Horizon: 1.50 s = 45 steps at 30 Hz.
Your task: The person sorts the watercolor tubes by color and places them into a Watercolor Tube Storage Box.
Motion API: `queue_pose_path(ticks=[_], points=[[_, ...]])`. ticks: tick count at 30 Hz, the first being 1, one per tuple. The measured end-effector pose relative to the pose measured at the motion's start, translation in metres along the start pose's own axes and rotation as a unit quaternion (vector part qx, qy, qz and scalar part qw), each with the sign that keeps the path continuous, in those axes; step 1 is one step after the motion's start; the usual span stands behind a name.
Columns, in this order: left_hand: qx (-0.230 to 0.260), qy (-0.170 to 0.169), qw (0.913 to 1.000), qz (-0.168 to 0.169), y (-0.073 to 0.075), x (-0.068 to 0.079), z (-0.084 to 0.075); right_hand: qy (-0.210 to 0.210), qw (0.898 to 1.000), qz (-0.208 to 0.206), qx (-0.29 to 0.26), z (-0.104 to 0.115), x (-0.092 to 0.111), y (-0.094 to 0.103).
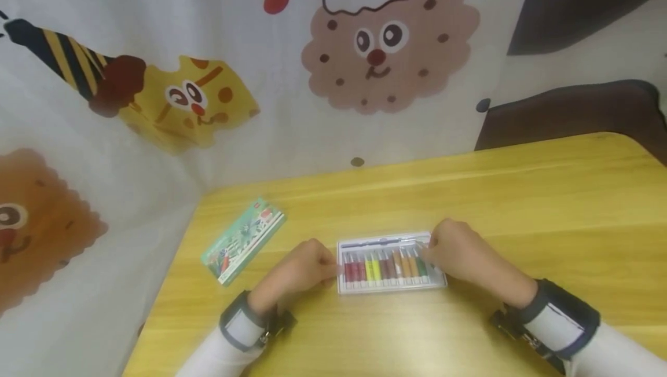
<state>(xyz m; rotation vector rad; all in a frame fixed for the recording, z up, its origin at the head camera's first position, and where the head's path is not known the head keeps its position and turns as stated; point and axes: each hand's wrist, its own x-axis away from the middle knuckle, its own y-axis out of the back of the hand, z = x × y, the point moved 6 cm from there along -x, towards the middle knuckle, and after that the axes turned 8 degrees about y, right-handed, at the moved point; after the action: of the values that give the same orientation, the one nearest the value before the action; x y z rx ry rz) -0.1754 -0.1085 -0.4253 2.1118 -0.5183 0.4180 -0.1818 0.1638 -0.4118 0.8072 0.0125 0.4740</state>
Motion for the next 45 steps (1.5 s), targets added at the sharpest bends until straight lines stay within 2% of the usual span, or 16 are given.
queue_pose_path(ticks=[7, 13, 17, 21, 28, 36, 45], points=[[0.001, 0.002, 1.0000, -0.002, 0.001, 0.001, 0.001, -0.012, 1.000, -0.008, 0.019, 0.002, 0.002, -0.007], [0.001, 0.003, 1.0000, 0.000, 0.001, 0.001, 0.000, 0.005, 0.998, -0.028, 0.054, 0.005, 0.000, -0.008], [-0.002, 0.001, 1.0000, 0.002, 0.001, 0.001, 0.000, 0.012, 0.998, -0.030, 0.058, 0.004, 0.000, -0.008], [-0.003, 0.000, 1.0000, 0.000, 0.000, 0.000, 0.000, 0.017, 0.999, -0.030, 0.042, 0.000, 0.003, -0.008], [-0.007, -0.003, 1.0000, -0.002, 0.000, 0.000, 0.000, 0.048, 0.998, -0.035, 0.030, -0.008, 0.012, -0.007], [0.001, -0.003, 1.0000, 0.002, 0.000, 0.000, 0.000, 0.048, 0.998, -0.028, 0.011, -0.014, 0.015, -0.008], [0.004, -0.006, 1.0000, 0.003, 0.001, 0.001, -0.001, 0.046, 0.998, -0.042, 0.019, -0.015, 0.015, -0.009]])
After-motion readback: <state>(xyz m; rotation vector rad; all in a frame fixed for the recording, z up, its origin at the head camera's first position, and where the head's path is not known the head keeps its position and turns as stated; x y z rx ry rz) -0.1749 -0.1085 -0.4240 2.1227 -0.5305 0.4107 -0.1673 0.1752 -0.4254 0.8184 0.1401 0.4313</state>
